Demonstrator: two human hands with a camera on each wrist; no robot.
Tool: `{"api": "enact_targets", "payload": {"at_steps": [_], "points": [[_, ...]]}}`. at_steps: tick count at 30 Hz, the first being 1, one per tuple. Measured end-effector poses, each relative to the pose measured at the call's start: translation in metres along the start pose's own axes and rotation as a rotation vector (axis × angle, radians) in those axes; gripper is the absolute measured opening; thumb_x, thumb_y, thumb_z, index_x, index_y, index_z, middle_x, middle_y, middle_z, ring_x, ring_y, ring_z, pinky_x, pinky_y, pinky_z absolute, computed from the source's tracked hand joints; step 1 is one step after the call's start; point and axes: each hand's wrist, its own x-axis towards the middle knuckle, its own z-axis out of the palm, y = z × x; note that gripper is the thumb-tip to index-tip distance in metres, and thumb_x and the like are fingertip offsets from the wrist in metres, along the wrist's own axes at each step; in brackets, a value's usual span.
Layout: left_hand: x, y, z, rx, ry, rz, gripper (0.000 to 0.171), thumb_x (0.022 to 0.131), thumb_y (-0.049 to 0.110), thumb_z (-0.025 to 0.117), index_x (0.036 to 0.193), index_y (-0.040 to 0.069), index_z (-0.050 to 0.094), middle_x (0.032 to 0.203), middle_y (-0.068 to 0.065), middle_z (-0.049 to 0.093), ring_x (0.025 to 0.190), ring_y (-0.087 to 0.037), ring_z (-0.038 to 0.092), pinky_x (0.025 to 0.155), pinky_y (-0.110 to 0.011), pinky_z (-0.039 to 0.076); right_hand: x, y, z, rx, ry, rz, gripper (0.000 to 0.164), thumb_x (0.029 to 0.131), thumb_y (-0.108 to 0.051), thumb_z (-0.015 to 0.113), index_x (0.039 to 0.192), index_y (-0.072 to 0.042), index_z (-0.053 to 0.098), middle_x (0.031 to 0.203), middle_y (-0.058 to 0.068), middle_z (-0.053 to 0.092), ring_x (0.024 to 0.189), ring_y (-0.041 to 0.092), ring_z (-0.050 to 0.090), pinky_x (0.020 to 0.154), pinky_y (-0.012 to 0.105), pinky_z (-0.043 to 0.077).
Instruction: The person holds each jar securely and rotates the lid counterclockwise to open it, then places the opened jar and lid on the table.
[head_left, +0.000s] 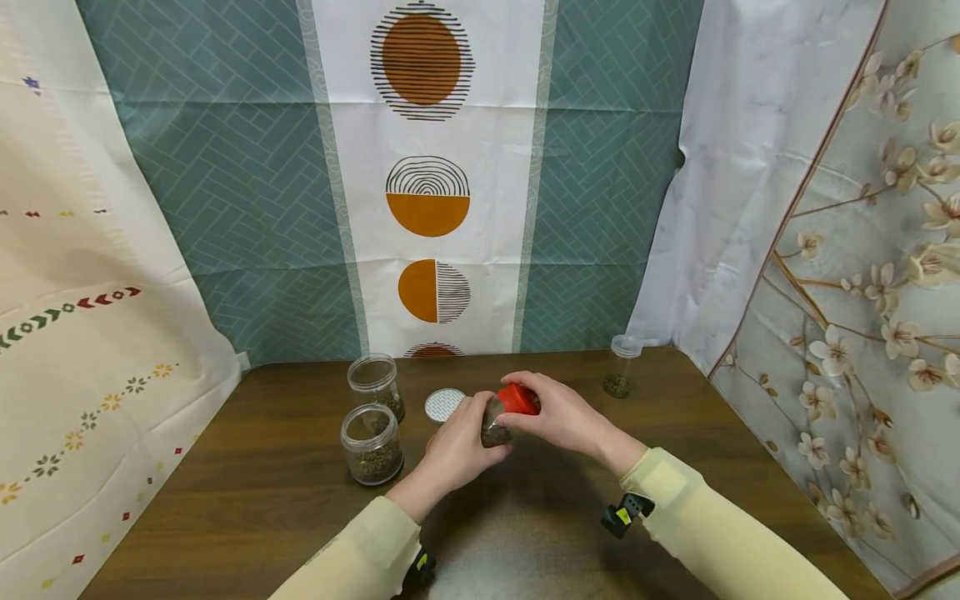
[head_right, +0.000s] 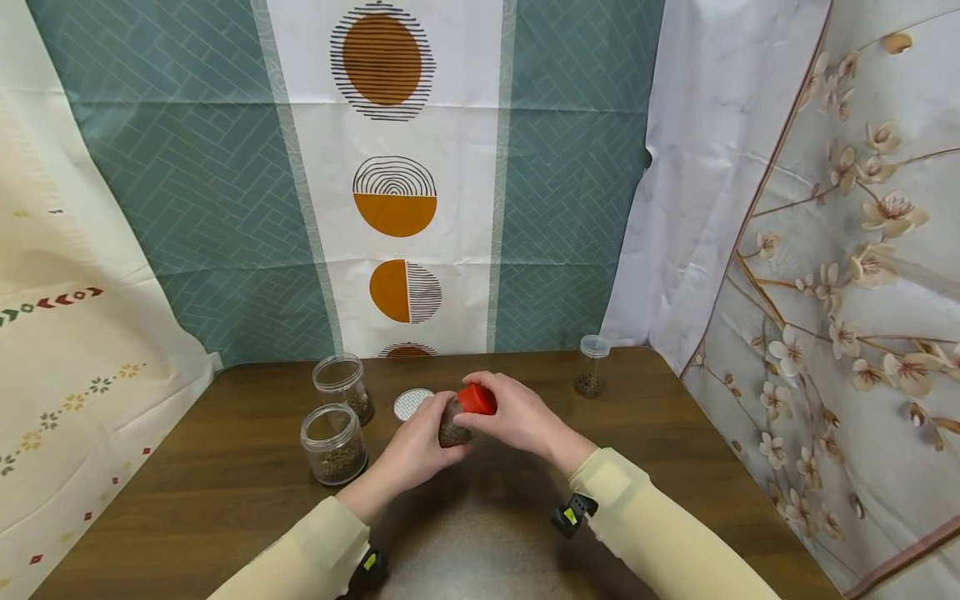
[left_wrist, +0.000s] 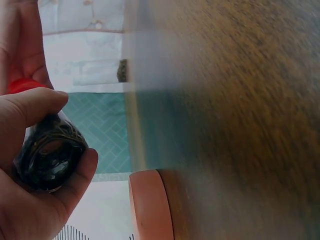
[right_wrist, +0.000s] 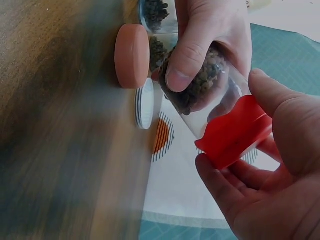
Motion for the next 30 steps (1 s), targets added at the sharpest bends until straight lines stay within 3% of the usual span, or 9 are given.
{"api": "enact_targets", "payload": {"at_steps": [30], "points": [[-0.0042,-0.0016,-0.0040,-0.008,-0.008,0.065,0.074,0.088,0.028,0.095,0.146,0.009,0.055,0.127,-0.011,0.061,0.110,-0.026,0.064,0.091,-0.048,0.058,-0.0032,0.0070,-0.0060,-0.001,-0.036,-0.198,0.067,0.088,-0.031,0.097,0.145,-0.019,0.065,0.134,-0.003,0.066,0.111,0.017,0.063,0.092,0.036,0.059]]}}
